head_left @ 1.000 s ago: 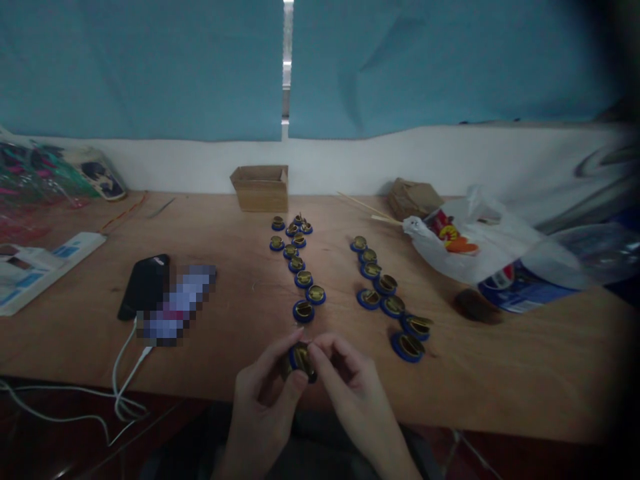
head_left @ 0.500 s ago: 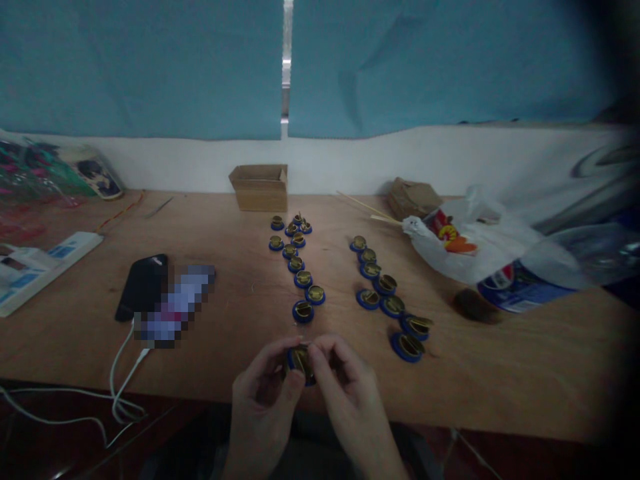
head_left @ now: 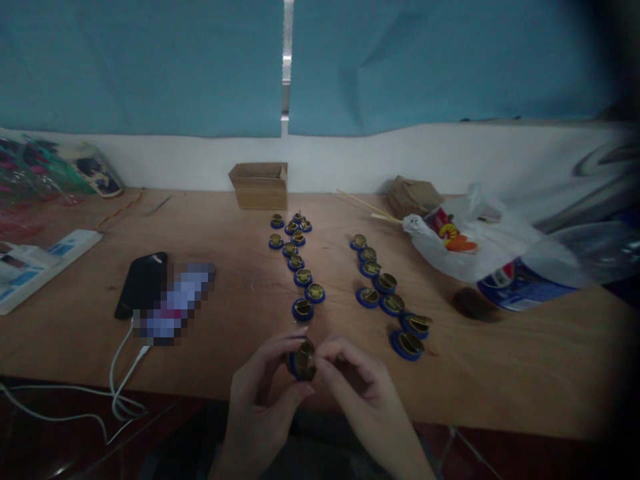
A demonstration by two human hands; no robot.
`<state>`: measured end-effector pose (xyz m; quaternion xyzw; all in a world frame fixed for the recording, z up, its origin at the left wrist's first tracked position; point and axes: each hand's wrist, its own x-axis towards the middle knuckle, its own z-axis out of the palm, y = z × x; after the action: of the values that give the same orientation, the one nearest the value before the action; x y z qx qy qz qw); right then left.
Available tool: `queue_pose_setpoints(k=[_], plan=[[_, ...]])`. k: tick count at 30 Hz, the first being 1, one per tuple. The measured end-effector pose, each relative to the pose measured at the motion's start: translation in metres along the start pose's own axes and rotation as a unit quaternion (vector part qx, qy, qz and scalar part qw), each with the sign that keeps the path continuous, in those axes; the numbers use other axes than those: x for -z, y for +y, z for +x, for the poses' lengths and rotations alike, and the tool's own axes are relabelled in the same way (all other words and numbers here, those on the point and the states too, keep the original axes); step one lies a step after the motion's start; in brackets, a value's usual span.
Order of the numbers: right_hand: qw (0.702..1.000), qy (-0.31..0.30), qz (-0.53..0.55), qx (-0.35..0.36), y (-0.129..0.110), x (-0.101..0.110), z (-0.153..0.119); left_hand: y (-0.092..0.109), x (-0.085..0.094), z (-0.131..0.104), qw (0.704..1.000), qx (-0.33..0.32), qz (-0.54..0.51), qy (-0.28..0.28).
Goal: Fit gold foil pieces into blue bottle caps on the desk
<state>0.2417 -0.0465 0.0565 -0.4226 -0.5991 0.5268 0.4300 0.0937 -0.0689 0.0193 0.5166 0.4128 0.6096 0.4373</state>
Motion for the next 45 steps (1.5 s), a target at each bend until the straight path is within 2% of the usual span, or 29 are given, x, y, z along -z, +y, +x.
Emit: queue_pose_setpoints(k=[7,10,13,17,22,25,28,32,35,38,40,43,45], plan=[[1.000,0.000,-0.007,0.008,0.003,0.002,-0.001,-0.002,-0.003,0.001,0.998,-0.008,0.057,-0.001],[0.999,0.041,-0.009,0.013,0.011,0.002,0.001,0.000,-0.003,-0.001,0.998,-0.016,0.062,0.000],[0.996,0.078,0.051,0.003,0.020,0.003,0.006,0.002,-0.004,-0.002,0.998,-0.031,0.056,-0.019],[0.989,0.050,0.133,-0.040,0.026,0.002,0.009,0.002,-0.004,-0.003,0.996,-0.050,0.072,-0.027],[0.995,0.080,0.050,-0.028,0.026,-0.005,0.005,0.002,-0.003,0.000,0.994,-0.054,0.094,-0.008],[0.998,0.056,-0.010,-0.002,0.026,-0.005,0.004,0.002,-0.003,-0.001,0.995,-0.046,0.085,0.001],[1.000,0.026,-0.012,0.001,0.025,-0.001,0.005,0.001,-0.003,-0.002,0.996,-0.031,0.085,-0.005],[0.998,0.052,-0.020,0.011,0.021,0.007,0.004,-0.002,0.004,0.003,0.994,0.003,0.105,-0.002],[0.993,0.104,-0.051,0.001,0.019,0.016,0.001,-0.003,0.018,0.020,0.983,0.039,0.182,-0.011],[0.985,0.148,-0.086,-0.004,0.021,0.028,-0.002,0.001,0.035,0.048,0.946,0.026,0.321,-0.048],[0.982,0.157,-0.105,-0.005,0.024,0.036,-0.006,0.005,0.045,0.071,0.924,0.014,0.377,-0.058],[0.978,0.160,-0.135,-0.013,0.030,0.045,-0.012,0.005,0.052,0.111,0.889,-0.020,0.441,-0.124],[0.974,0.156,-0.160,-0.019,0.033,0.047,-0.016,-0.001,0.053,0.137,0.867,-0.036,0.471,-0.157]])
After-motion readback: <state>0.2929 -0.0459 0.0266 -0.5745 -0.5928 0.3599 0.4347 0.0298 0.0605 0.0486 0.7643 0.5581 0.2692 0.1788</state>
